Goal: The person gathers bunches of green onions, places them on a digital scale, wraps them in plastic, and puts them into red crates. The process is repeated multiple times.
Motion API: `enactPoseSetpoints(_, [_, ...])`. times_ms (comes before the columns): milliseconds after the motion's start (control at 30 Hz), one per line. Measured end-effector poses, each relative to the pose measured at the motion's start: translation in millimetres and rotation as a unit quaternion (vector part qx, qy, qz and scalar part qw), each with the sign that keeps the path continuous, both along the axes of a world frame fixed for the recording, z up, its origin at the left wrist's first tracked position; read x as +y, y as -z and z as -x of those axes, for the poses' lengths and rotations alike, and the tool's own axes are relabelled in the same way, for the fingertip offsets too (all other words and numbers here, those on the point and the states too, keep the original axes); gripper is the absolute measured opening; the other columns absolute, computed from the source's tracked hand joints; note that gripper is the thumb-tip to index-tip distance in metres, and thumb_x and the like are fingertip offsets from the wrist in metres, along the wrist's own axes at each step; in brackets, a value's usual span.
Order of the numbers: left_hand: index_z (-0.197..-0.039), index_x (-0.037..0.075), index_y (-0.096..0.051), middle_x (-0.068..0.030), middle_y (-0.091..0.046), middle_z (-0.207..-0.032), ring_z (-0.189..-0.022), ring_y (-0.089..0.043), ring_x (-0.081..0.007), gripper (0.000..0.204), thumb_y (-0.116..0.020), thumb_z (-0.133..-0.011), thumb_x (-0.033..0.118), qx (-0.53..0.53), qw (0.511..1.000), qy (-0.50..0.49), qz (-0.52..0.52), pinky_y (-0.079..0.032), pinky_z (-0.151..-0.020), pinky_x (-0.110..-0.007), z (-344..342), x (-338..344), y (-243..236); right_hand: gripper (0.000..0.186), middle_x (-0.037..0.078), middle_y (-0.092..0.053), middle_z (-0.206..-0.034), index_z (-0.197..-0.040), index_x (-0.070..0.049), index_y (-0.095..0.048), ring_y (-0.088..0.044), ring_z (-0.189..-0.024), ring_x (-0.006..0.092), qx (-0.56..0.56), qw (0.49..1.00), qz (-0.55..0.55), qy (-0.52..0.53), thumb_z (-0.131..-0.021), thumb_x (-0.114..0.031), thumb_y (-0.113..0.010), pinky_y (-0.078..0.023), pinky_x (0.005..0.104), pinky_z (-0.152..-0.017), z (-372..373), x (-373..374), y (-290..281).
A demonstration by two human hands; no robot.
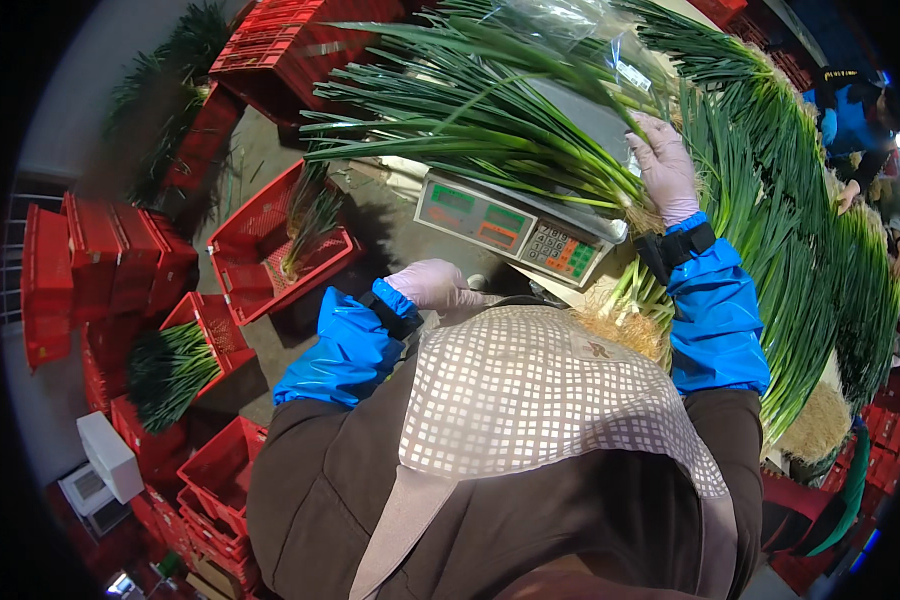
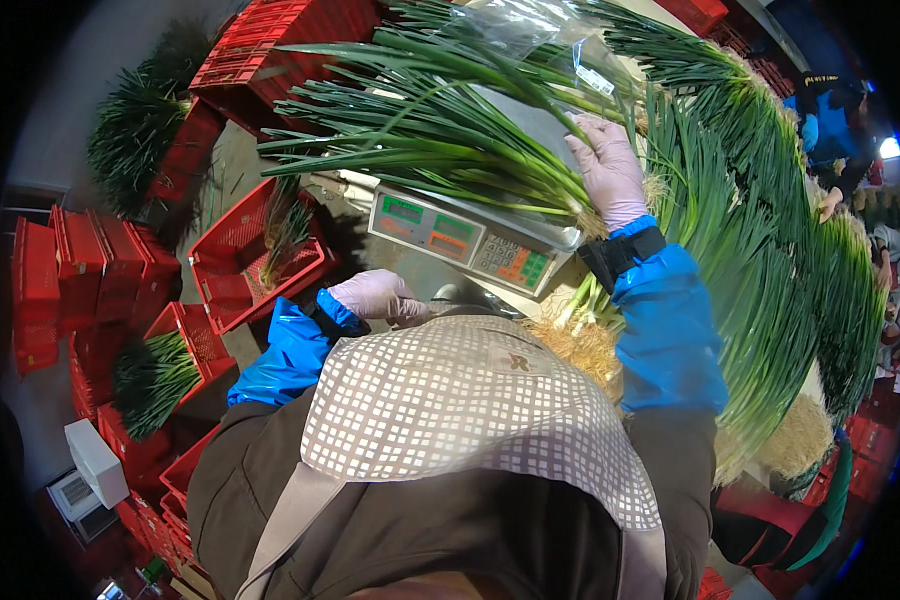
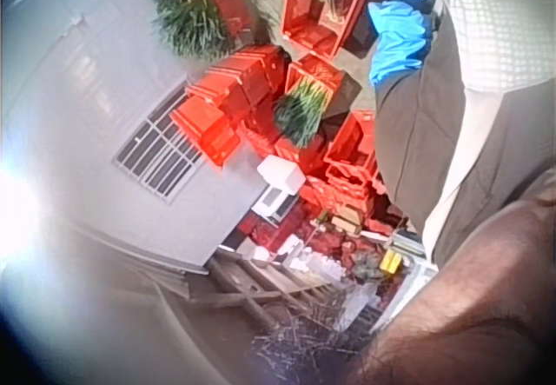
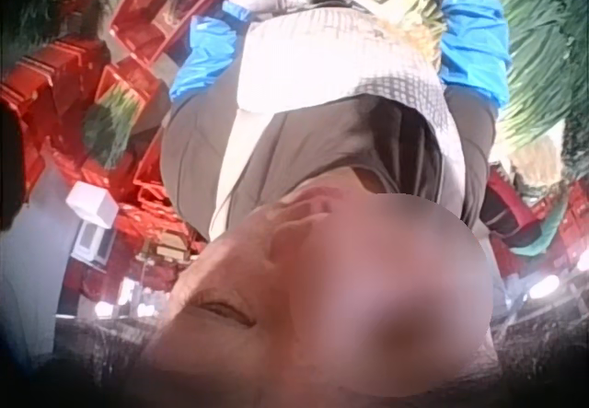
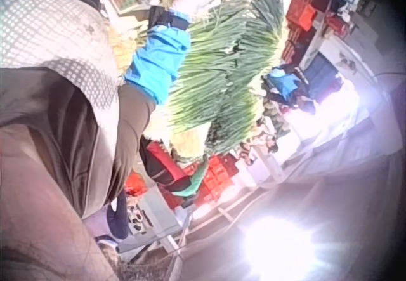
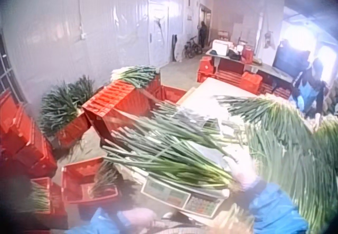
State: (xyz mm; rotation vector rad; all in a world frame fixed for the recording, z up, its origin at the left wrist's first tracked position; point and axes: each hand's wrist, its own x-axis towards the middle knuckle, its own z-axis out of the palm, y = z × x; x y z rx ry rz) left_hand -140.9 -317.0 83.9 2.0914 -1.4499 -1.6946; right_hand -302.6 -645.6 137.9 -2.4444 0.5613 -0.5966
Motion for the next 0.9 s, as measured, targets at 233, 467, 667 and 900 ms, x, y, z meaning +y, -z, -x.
enactPoseSetpoints(233, [-0.093, 0.007, -0.073, -0.0098, -0.071, -0.079, -0.074, -0.067, -0.0224, 0.051, -0.058, -0.088, 0.055, -0.032, 0.999, 0.003, 0.031, -0.051, -0.07, -0.036, 3.8, 6.1, 2.6, 0.088, 0.026, -0.04, -0.139, -0.146, -0.003, -0.029, -0.037, -0.131, 0.0397, 0.247, 0.954, 0.171, -0.013, -0.082, -0.051, -0.066, -0.03, 0.0413, -0.111, 0.6, 14.5, 45.2])
enactPoseSetpoints(467, [-0.097, 0.005, -0.072, -0.0111, -0.07, -0.079, -0.074, -0.067, -0.0229, 0.052, -0.059, -0.088, 0.054, -0.01, 1.0, -0.024, 0.01, -0.051, -0.07, -0.036, 1.3, 9.4, 3.1, 0.099, 0.021, -0.037, -0.144, -0.148, -0.008, -0.029, -0.033, -0.135, 0.0364, 0.168, 0.968, 0.185, 0.013, -0.072, -0.056, -0.072, -0.025, 0.0461, -0.112, 5.5, 25.1, 14.7])
enactPoseSetpoints(667, [-0.099, 0.006, -0.072, -0.0109, -0.07, -0.081, -0.073, -0.067, -0.0238, 0.053, -0.06, -0.086, 0.056, -0.035, 0.998, -0.004, 0.048, -0.051, -0.071, -0.036, 4.4, 10.9, -3.0, 0.095, 0.021, -0.038, -0.144, -0.145, -0.003, -0.033, -0.033, -0.135, 0.0369, 0.095, 0.975, 0.189, 0.064, -0.074, -0.051, -0.074, -0.025, 0.043, -0.112, 33.1, 34.1, -10.0])
enactPoseSetpoints(900, [-0.1, 0.007, -0.071, -0.014, -0.07, -0.084, -0.082, -0.067, -0.0258, 0.041, -0.064, -0.087, 0.045, 0.0, 0.988, -0.023, 0.155, -0.051, -0.07, -0.033, -8.2, -1.2, -33.5, 0.084, 0.02, -0.037, -0.145, -0.143, -0.001, -0.035, -0.034, -0.135, 0.0325, 0.036, 0.98, 0.104, 0.167, -0.081, -0.044, -0.071, -0.025, 0.0365, -0.114, 89.8, 31.9, -2.3])
